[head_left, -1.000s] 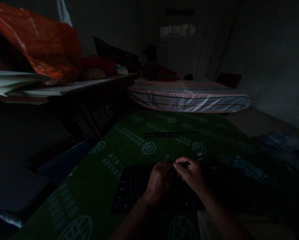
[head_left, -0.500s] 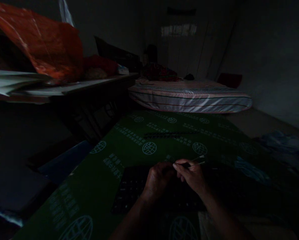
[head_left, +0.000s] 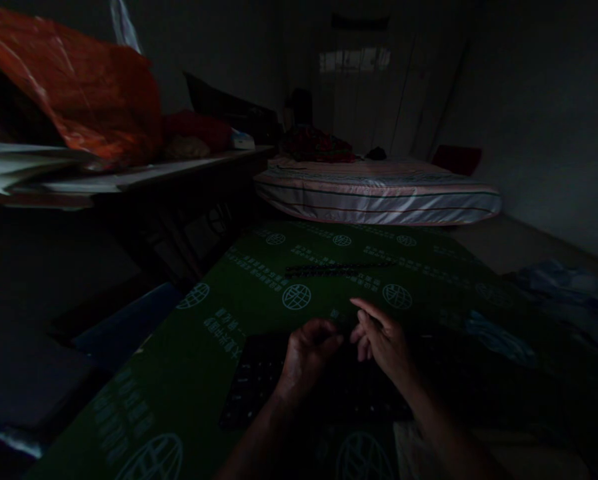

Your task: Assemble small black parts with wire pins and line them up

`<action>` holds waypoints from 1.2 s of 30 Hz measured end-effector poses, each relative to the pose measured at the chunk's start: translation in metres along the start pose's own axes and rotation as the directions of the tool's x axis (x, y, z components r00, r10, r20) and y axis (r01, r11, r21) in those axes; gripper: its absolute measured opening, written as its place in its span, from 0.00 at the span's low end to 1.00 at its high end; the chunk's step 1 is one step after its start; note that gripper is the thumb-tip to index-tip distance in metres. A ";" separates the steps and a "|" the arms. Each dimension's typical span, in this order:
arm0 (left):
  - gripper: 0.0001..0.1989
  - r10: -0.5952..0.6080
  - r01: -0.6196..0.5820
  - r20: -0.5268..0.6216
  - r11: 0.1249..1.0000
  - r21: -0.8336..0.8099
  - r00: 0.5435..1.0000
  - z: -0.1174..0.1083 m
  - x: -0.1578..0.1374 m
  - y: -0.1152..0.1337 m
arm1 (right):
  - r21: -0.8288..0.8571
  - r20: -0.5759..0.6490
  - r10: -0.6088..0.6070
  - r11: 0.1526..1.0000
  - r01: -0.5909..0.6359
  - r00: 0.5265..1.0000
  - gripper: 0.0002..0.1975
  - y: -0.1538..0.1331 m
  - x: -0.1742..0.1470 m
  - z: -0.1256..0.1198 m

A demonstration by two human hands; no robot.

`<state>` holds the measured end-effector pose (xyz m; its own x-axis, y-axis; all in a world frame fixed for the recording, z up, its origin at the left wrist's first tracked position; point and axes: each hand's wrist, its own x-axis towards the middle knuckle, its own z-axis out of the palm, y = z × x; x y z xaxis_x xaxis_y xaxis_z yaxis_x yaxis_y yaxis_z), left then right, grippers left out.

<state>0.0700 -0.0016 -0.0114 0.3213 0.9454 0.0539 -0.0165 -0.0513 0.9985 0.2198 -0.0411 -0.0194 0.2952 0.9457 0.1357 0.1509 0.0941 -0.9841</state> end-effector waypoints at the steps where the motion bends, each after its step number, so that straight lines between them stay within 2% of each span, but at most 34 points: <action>1: 0.06 -0.011 0.011 0.000 1.000 -0.020 1.000 0.000 0.000 0.000 | -0.033 0.014 -0.045 0.998 0.046 0.999 0.22 0.001 0.000 0.000; 3: 0.06 -0.027 0.028 0.012 0.998 -0.052 1.000 -0.002 0.001 0.000 | -0.125 0.040 -0.166 0.978 0.170 0.985 0.16 0.003 -0.001 0.001; 6: 0.06 -0.024 0.026 0.030 0.997 -0.079 0.999 -0.004 0.002 -0.001 | -0.243 0.099 -0.331 0.906 0.345 0.938 0.11 0.002 -0.003 0.004; 9: 0.06 -0.021 0.024 0.030 0.993 -0.115 0.999 -0.005 0.002 0.000 | -0.280 0.181 -0.382 0.863 0.420 0.906 0.13 0.001 -0.004 0.006; 13: 0.06 -0.047 0.049 0.017 0.985 -0.165 0.999 -0.004 0.003 0.002 | -0.304 0.228 -0.388 0.843 0.444 0.893 0.12 0.003 -0.003 0.005; 19: 0.06 -0.038 0.045 0.048 0.988 -0.147 0.998 -0.006 0.003 -0.001 | -0.336 0.233 -0.357 0.844 0.419 0.905 0.11 0.004 -0.003 0.005; 22: 0.06 -0.041 0.044 0.028 0.992 -0.117 0.999 -0.006 0.003 -0.001 | -0.361 0.264 -0.326 0.840 0.406 0.908 0.11 0.001 -0.003 0.004; 25: 0.06 -0.036 0.036 -0.011 0.999 -0.024 0.999 -0.005 0.002 0.002 | -0.423 0.227 -0.299 0.827 0.371 0.927 0.11 -0.002 0.009 -0.007; 30: 0.06 0.029 -0.038 0.049 0.981 0.191 0.998 -0.003 0.000 0.006 | -0.604 0.116 -0.267 0.746 0.281 0.957 0.12 0.009 0.068 -0.043; 34: 0.06 0.050 -0.086 0.119 0.943 0.322 0.992 -0.004 -0.002 0.002 | -0.788 0.071 -0.134 0.600 0.138 0.988 0.12 0.031 0.119 -0.065; 36: 0.06 0.072 -0.121 0.139 0.917 0.381 0.988 -0.005 -0.002 0.000 | -0.809 0.071 -0.112 0.575 0.123 0.991 0.12 0.042 0.135 -0.069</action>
<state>0.0646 -0.0022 -0.0113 0.4476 0.8854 0.1253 0.3068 -0.2836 0.9085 0.3312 0.0687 -0.0345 0.2083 0.9491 0.2361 0.8864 -0.0812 -0.4557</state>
